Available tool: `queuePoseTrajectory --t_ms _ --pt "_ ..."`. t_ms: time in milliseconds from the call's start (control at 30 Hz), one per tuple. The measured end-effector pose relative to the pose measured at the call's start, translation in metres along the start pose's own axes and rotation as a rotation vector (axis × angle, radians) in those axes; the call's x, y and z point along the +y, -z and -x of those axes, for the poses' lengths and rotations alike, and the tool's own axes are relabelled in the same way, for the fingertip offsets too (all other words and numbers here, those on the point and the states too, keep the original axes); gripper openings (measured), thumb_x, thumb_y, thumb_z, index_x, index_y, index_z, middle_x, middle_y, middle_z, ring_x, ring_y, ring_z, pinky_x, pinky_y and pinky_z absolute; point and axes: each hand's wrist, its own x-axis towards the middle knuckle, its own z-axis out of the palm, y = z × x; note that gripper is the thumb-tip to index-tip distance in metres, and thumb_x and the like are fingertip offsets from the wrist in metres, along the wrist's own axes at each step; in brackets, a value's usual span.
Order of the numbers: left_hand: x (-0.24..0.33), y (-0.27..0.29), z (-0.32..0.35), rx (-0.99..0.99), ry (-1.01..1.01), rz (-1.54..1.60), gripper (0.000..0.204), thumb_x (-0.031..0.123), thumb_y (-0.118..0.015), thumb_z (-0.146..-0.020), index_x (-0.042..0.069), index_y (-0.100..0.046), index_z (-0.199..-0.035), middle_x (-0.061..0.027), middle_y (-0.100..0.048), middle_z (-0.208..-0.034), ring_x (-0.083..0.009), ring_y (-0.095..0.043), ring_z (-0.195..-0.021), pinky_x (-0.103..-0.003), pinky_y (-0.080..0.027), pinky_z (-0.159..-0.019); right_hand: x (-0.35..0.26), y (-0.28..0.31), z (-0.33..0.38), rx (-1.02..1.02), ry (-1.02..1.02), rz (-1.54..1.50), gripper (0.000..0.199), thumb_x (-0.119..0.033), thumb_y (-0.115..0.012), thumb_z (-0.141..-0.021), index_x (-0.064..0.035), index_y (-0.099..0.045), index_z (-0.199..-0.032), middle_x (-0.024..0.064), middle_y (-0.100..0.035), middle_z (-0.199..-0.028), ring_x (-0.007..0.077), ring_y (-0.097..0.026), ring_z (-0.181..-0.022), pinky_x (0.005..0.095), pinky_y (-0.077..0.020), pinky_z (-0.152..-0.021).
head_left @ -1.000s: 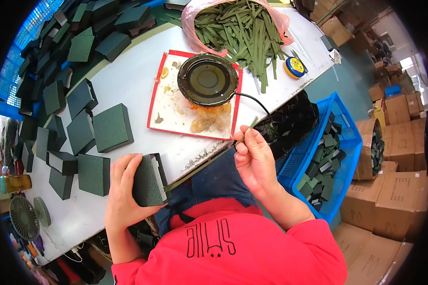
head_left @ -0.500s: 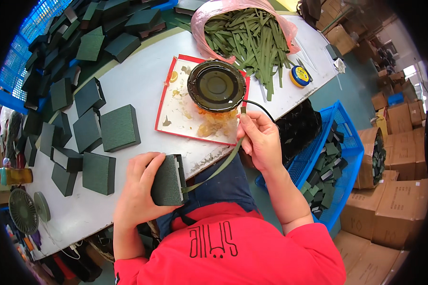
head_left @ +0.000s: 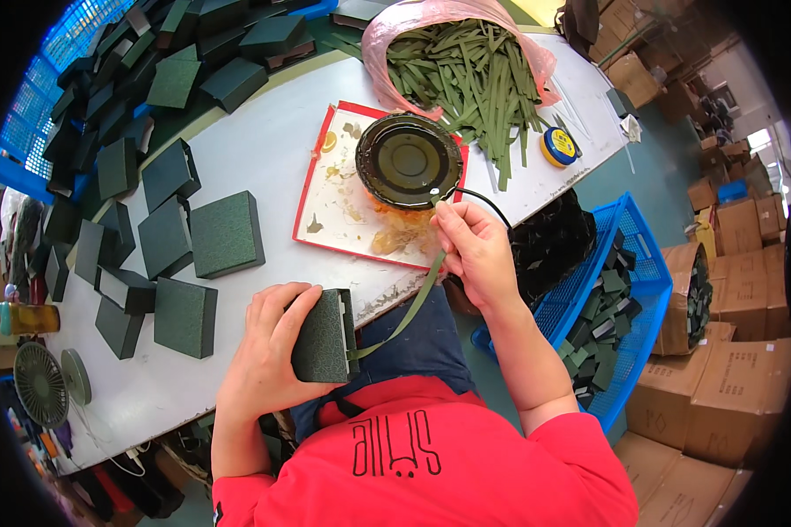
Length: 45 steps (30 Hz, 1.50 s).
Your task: The person assembles small green boxes by inserting green ribbons into slots on the sides. They repeatedly pick up a box, thread a ribbon through a slot, and place the finished unit on the table. The process is repeated for multiple boxes using ribbons from a nearby pile.
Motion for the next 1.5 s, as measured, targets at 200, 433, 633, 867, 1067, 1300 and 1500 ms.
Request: queuePoseTrajectory --t_ms 200,433,633,867,1067,1300,1500 --pt "0.004 0.001 -0.001 0.012 0.026 0.045 0.095 0.021 -0.091 -0.053 0.002 -0.050 -0.136 -0.0152 -0.052 -0.130 -0.0387 -0.050 -0.118 -0.048 -0.042 -0.100 0.001 0.000 -0.005 0.033 -0.013 0.014 0.025 -0.023 -0.066 -0.098 0.0001 -0.064 -0.091 -0.0023 -0.053 -0.065 0.0026 -0.037 -0.046 0.0192 -0.0278 -0.040" --pt "0.003 0.000 -0.001 0.037 0.024 0.057 0.094 0.019 -0.090 -0.052 0.002 -0.050 -0.135 -0.0156 -0.052 -0.129 -0.0392 -0.050 -0.118 -0.049 -0.042 -0.100 -0.001 0.003 -0.002 0.014 -0.017 -0.064 0.020 -0.020 -0.063 -0.099 -0.0014 -0.062 -0.092 -0.0010 -0.054 -0.066 0.0032 -0.038 -0.046 0.0192 -0.0282 -0.041" --pt "0.000 0.007 -0.003 0.070 -0.022 0.083 0.093 0.018 -0.089 -0.051 0.002 -0.051 -0.135 -0.0164 -0.052 -0.132 -0.0400 -0.050 -0.120 -0.049 -0.042 -0.102 -0.001 -0.008 0.036 -0.154 0.036 0.004 0.016 -0.017 -0.061 -0.100 -0.0027 -0.061 -0.095 -0.0006 -0.055 -0.070 0.0040 -0.043 -0.050 0.0191 -0.0315 -0.045" --pt "0.001 0.011 -0.009 0.059 -0.132 0.171 0.092 0.018 -0.088 -0.052 0.002 -0.052 -0.136 -0.0162 -0.052 -0.133 -0.0394 -0.050 -0.119 -0.049 -0.043 -0.102 -0.001 -0.036 0.054 -0.489 -0.276 0.121 0.014 -0.016 -0.065 -0.098 -0.0026 -0.063 -0.093 -0.0051 -0.061 -0.084 -0.0013 -0.053 -0.076 0.0172 -0.0420 -0.064" --pt "0.003 0.012 -0.010 0.030 -0.139 0.177 0.092 0.017 -0.087 -0.051 0.002 -0.052 -0.135 -0.0158 -0.052 -0.133 -0.0389 -0.050 -0.119 -0.048 -0.044 -0.101 0.002 -0.041 0.052 -0.516 -0.282 0.138 0.015 -0.016 -0.065 -0.099 -0.0029 -0.062 -0.091 -0.0066 -0.058 -0.081 -0.0011 -0.050 -0.073 0.0186 -0.0403 -0.062" --pt "0.003 0.014 -0.011 0.010 -0.152 0.191 0.090 0.018 -0.086 -0.051 0.002 -0.053 -0.134 -0.0158 -0.052 -0.132 -0.0388 -0.050 -0.119 -0.048 -0.043 -0.101 0.005 -0.039 0.047 -0.541 -0.281 0.235 0.019 -0.018 -0.066 -0.097 -0.0034 -0.060 -0.086 -0.0078 -0.054 -0.075 -0.0010 -0.046 -0.067 0.0192 -0.0368 -0.058" --pt "0.002 0.014 -0.010 -0.029 -0.190 0.129 0.088 0.020 -0.086 -0.052 0.000 -0.055 -0.132 -0.0170 -0.053 -0.132 -0.0392 -0.051 -0.119 -0.048 -0.043 -0.101 0.009 -0.038 0.045 -0.570 -0.312 0.312 0.022 -0.017 -0.065 -0.096 -0.0022 -0.059 -0.081 -0.0058 -0.054 -0.069 0.0011 -0.045 -0.063 0.0218 -0.0364 -0.054"
